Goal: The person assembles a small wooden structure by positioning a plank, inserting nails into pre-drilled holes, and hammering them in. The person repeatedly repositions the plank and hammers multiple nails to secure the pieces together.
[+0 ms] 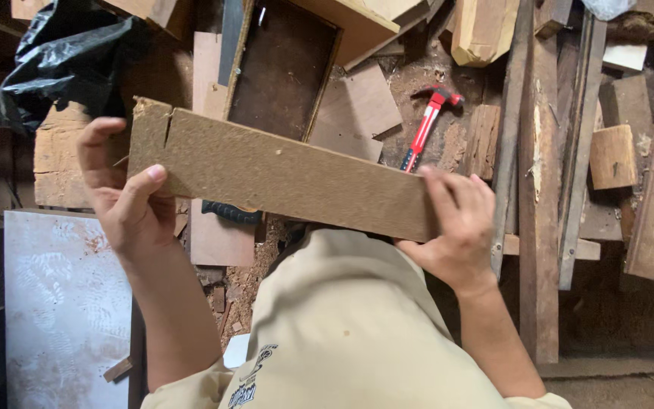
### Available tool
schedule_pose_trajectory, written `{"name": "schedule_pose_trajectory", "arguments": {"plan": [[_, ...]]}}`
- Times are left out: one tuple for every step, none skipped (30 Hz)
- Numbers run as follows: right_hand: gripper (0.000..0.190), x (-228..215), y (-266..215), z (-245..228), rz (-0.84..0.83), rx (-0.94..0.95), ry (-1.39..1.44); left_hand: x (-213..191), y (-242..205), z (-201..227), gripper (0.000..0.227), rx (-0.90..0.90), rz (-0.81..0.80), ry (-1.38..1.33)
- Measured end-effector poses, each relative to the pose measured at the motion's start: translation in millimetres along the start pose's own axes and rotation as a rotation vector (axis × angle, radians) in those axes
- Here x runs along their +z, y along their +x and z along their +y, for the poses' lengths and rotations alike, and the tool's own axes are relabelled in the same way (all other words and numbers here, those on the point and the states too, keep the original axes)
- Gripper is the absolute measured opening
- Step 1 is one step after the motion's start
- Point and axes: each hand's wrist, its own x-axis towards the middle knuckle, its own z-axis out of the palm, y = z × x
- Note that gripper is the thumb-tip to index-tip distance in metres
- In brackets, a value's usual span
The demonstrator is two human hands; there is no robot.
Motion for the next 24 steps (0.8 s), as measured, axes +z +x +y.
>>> {"name": "schedule_pose_trajectory", "arguments": {"plan": [[0.098, -2.4, -0.1, 2.4, 0.023, -0.001, 0.010, 2.3, 0.2, 1.2, 0.054, -0.010, -0.013, -0.006], [0.097, -4.3, 0.7, 4.7, 0.083, -0.022, 0.024, 4.2, 2.4, 3.3, 0.056, -0.005, -0.035, -0.026], [0.097, -5.4, 2.3, 6.8, 0.142, -0.044, 0.039, 6.5, 4.8, 5.2, 0.057, 0.000, -0.057, -0.045], [0.096, -7.1, 4.1, 8.7, 0.199, -0.065, 0.050, 9.8, 7.4, 6.0, 0.058, 0.014, -0.085, -0.082], [0.095, -7.6, 6.9, 10.4, 0.232, -0.059, 0.085, 14.4, 10.0, 5.8, 0.061, 0.061, -0.122, -0.087], [0.094, -8.1, 9.3, 11.8, 0.261, -0.050, 0.117, 20.0, 10.9, 5.2, 0.063, 0.104, -0.157, -0.095], [0.093, -8.0, 12.4, 12.9, 0.290, -0.042, 0.149, 28.5, 12.6, 1.4, 0.067, 0.181, -0.199, -0.073], [0.095, -5.9, 17.2, 13.3, 0.262, -0.016, 0.223, 38.9, 15.5, -2.3, 0.072, 0.261, -0.243, -0.052], [0.097, -2.5, 22.6, 12.2, 0.234, 0.009, 0.297, 51.1, 17.5, -6.6, 0.079, 0.273, -0.311, -0.014], [0.099, 1.6, 28.5, 9.8, 0.203, 0.033, 0.372, 64.9, 18.4, -11.9, 0.087, 0.285, -0.377, 0.025], [0.101, 6.3, 35.0, 6.5, 0.164, 0.039, 0.516, 80.1, 18.7, -17.8, 0.094, 0.296, -0.442, 0.065], [0.104, 11.1, 41.9, 2.9, 0.120, 0.041, 0.660, 96.2, 17.8, -23.9, 0.102, 0.310, -0.504, 0.105], [0.107, 15.5, 47.7, -2.5, 0.074, 0.044, 0.803, 111.9, 17.1, -28.6, 0.110, 0.322, -0.566, 0.147], [0.107, 19.9, 52.8, -9.6, 0.029, 0.056, 0.905, 126.0, 16.8, -30.4, 0.113, 0.316, -0.592, 0.137], [0.108, 24.6, 57.6, -17.3, -0.018, 0.069, 1.007, 140.3, 17.0, -32.0, 0.116, 0.309, -0.618, 0.127], [0.108, 28.4, 62.1, -23.3, -0.066, 0.083, 1.109, 153.4, 16.8, -31.8, 0.116, 0.282, -0.610, 0.068], [0.115, 32.1, 68.0, -26.4, -0.104, 0.042, 1.092, 161.0, 20.1, -26.4, 0.113, 0.276, -0.591, 0.110], [0.122, 35.1, 74.4, -27.0, -0.139, 0.003, 1.073, 168.9, 23.9, -20.9, 0.110, 0.267, -0.577, 0.149], [0.130, 37.2, 80.4, -24.2, -0.174, -0.035, 1.053, 174.6, 29.7, -13.8, 0.103, 0.278, -0.548, 0.289], [0.132, 38.1, 85.0, -17.7, -0.131, -0.124, 0.967, 178.8, 34.6, -6.3, 0.101, 0.324, -0.545, 0.387], [0.134, 37.0, 87.9, -7.1, -0.087, -0.211, 0.879, 182.3, 39.5, 0.8, 0.099, 0.366, -0.545, 0.480], [0.136, 35.1, 88.4, 6.2, -0.045, -0.300, 0.792, 183.7, 44.2, 8.4, 0.103, 0.447, -0.571, 0.532], [0.128, 33.1, 85.9, 20.7, -0.041, -0.162, 1.115, 185.1, 45.3, 14.5, 0.103, 0.516, -0.587, 0.645], [0.120, 30.1, 82.8, 37.6, -0.044, -0.011, 1.436, 185.1, 47.8, 20.2, 0.104, 0.590, -0.595, 0.756]]}}
